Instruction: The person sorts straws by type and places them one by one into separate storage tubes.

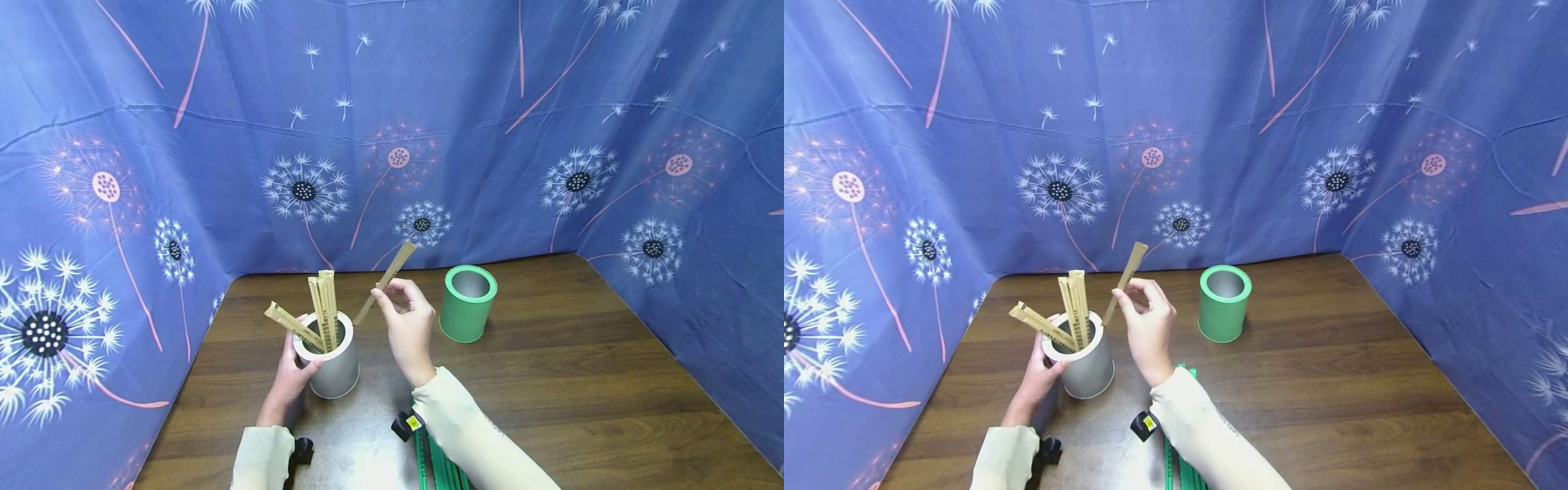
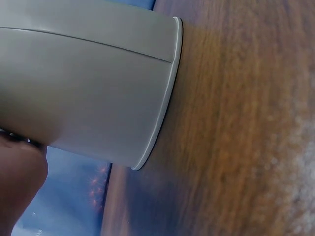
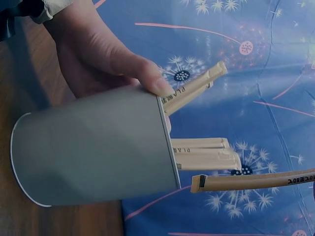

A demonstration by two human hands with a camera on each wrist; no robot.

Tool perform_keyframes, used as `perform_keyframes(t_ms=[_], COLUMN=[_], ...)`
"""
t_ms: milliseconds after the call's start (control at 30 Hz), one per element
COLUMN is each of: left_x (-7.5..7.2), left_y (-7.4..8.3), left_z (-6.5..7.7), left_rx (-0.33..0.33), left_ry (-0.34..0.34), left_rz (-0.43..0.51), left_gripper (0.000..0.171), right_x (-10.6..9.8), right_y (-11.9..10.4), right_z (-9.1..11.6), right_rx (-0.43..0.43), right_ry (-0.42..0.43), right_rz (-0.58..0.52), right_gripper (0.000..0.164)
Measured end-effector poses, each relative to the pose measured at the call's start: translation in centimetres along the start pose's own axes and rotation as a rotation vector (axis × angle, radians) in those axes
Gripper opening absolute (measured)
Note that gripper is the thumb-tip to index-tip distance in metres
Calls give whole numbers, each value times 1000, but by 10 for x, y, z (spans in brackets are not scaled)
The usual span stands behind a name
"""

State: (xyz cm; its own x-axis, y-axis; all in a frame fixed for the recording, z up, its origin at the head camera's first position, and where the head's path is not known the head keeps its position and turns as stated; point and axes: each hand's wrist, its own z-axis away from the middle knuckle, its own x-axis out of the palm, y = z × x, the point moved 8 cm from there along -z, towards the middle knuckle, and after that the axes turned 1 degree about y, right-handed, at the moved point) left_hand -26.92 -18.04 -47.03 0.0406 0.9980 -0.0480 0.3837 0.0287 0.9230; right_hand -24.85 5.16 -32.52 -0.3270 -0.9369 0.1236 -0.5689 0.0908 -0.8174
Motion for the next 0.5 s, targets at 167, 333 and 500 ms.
perform_keyframes(t_ms=[167, 333, 500], left_x=[-1, 0, 0], left_y=[0, -1, 0], left_z=[0, -1, 0], left_rx=[7, -3, -1], left_ry=[-4, -12, -11], left_rz=[1, 0, -10], left_gripper=[86, 86, 86], right_x=[11, 21, 28], right_y=[-2, -2, 2], right_z=[4, 9, 13], right_rx=[-8, -20, -29], right_ry=[-36, -67, -95], right_rz=[-32, -19, 0], right_gripper=[15, 16, 16])
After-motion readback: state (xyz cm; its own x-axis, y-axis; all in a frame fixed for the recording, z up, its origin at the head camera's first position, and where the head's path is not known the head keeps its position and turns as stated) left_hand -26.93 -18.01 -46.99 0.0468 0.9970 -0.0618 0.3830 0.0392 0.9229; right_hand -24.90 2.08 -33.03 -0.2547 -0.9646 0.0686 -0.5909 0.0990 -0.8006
